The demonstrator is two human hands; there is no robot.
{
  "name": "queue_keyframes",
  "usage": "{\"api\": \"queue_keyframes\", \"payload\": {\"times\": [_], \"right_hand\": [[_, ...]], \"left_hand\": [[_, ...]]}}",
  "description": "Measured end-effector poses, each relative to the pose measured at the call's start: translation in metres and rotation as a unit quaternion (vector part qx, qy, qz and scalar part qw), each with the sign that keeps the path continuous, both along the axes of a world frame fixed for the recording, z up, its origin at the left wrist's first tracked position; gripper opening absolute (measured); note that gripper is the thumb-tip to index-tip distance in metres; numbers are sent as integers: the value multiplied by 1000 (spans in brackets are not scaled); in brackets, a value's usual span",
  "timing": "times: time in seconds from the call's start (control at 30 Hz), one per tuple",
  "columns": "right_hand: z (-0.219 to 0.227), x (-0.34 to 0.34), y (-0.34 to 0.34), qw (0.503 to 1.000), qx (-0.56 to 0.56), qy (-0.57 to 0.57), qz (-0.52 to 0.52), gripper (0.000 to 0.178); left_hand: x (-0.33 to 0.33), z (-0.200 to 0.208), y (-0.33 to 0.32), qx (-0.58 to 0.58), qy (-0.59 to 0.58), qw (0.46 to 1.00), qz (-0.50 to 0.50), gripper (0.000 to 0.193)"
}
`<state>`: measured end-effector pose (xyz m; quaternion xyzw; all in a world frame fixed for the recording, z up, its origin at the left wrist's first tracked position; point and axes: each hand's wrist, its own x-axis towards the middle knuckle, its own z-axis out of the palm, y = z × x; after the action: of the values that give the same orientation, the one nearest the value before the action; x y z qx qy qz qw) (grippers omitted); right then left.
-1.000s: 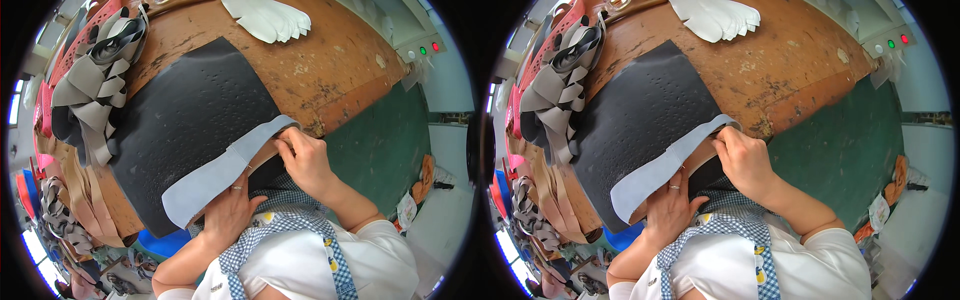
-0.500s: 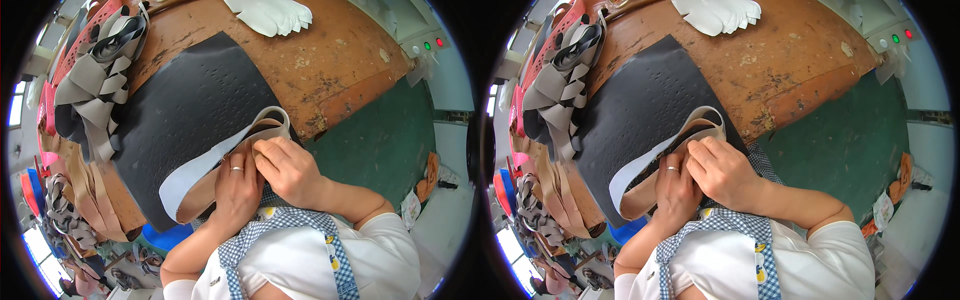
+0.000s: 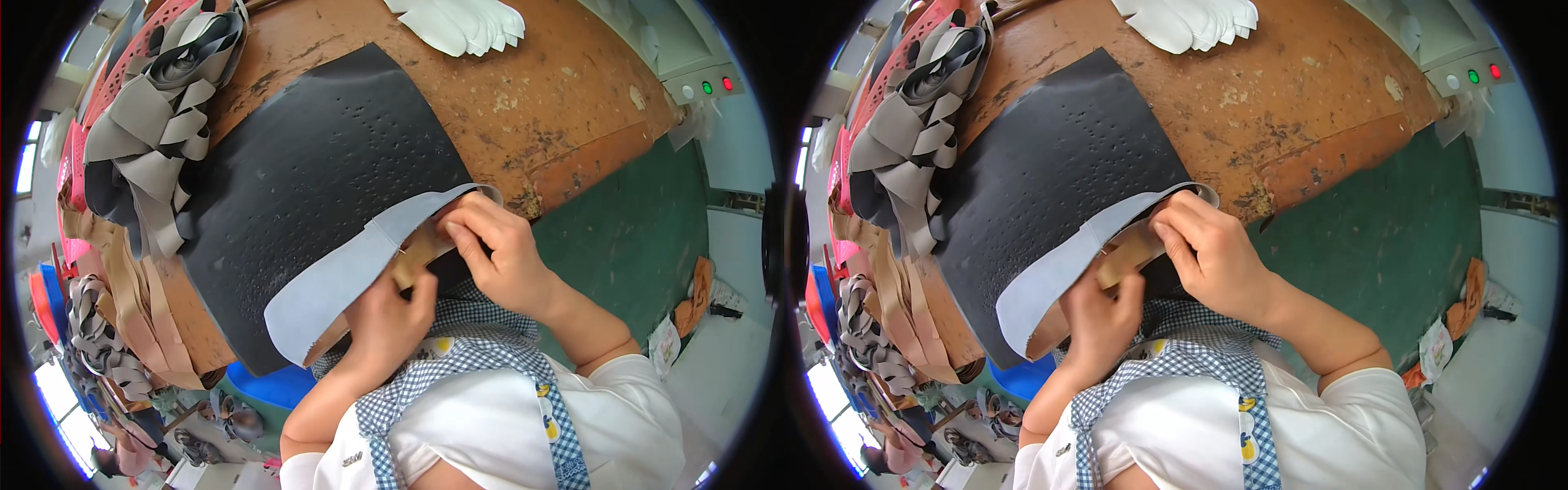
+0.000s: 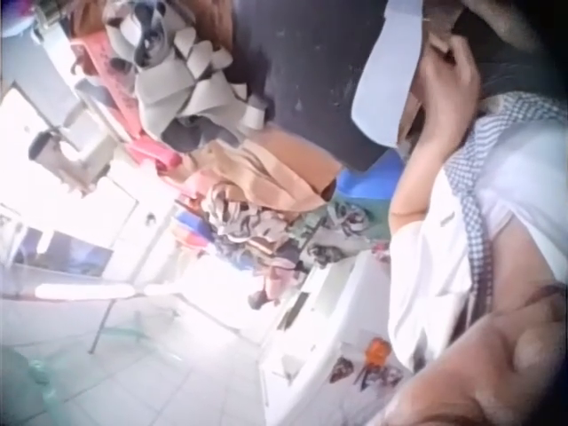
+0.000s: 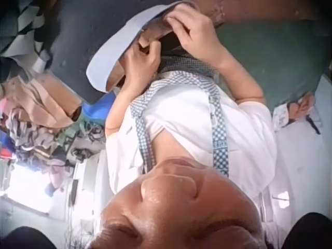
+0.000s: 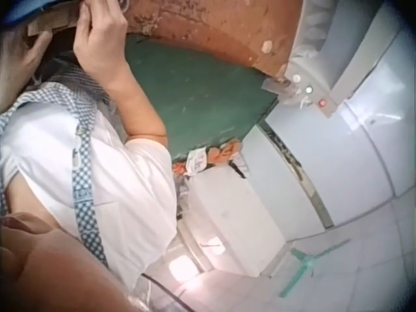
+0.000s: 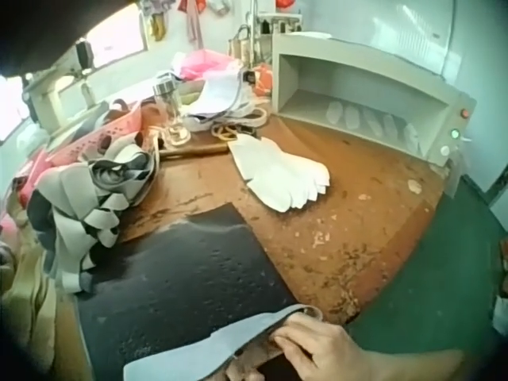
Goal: Assembling and aligning various cut leather and fabric components to prepare shoe uppers for manufacturing.
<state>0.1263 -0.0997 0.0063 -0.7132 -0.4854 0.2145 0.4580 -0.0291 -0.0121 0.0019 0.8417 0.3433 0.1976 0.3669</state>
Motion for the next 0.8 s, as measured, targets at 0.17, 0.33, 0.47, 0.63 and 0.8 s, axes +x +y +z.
{"api": "queue_keyframes", "payload": {"times": [0.17,0.33,0.47,0.63,0.8], "right_hand": [[5,-3,0,997,-24,-44,63,33],[-1,-10,3,994,3,-104,31,24],[-7,-11,1,998,28,-57,-22,12],[-6,-14,4,993,12,-110,-51,12],[-7,-16,8,989,-6,-134,-60,12]], "left_hand": [[-36,11,6,-340,-106,929,102,27],[-24,25,19,-37,14,980,-197,50],[-28,7,15,-6,88,984,-156,57],[-22,12,11,91,163,961,-202,68],[-22,9,6,82,221,945,-225,76]]}}
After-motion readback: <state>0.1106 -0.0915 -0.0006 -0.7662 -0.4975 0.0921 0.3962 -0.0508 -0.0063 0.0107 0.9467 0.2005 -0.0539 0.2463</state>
